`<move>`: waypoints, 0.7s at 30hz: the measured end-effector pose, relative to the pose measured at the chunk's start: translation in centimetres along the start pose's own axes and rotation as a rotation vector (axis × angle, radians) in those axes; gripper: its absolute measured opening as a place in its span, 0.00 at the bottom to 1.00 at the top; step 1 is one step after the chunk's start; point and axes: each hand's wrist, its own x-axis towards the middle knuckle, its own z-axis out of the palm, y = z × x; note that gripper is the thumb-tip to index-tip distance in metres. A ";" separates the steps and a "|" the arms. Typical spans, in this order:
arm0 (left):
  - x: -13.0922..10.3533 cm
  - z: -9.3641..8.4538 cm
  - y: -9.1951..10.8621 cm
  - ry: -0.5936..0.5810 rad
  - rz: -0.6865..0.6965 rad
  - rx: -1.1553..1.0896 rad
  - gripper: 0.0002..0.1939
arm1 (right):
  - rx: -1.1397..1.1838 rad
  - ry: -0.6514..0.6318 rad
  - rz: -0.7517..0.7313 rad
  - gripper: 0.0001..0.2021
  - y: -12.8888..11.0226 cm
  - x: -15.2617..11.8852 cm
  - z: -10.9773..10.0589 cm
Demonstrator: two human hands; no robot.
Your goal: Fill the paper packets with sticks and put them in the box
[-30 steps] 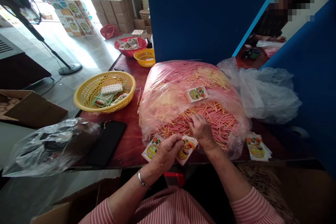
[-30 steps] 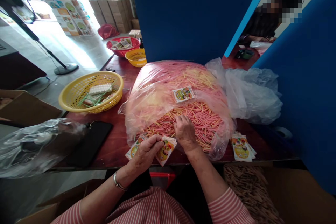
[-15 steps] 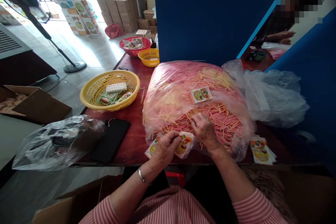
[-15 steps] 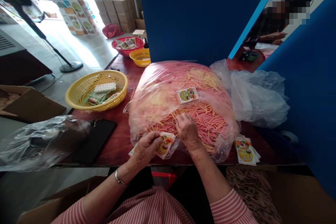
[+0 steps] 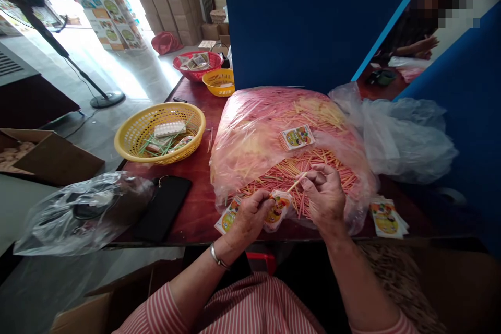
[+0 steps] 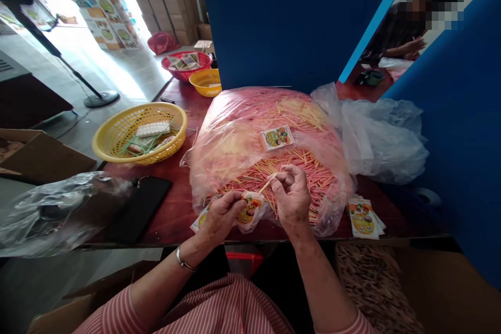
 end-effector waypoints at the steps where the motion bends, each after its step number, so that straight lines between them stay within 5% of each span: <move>1: 0.0 0.2 0.1 -0.006 0.002 0.004 0.06 | 0.046 0.000 -0.002 0.15 -0.2 -0.4 0.0; 6: 0.1 1.0 0.4 -0.058 0.003 -0.098 0.06 | -0.091 -0.170 -0.030 0.04 -0.3 -1.6 -0.3; 11: 0.2 1.4 1.4 -0.071 -0.029 -0.330 0.08 | -0.114 -0.300 0.016 0.18 0.2 -3.8 -0.6; 14: 0.1 1.9 1.8 -0.082 -0.028 -0.359 0.09 | -0.052 -0.307 0.144 0.14 0.2 -4.9 -0.8; 17: -0.3 2.0 1.8 -0.087 -0.028 -0.269 0.11 | -0.214 -0.127 0.135 0.12 -0.4 -4.6 -3.6; 21: -1.2 -0.2 0.8 0.046 0.039 -0.036 0.14 | -0.689 0.262 0.118 0.18 -0.9 -2.6 -12.6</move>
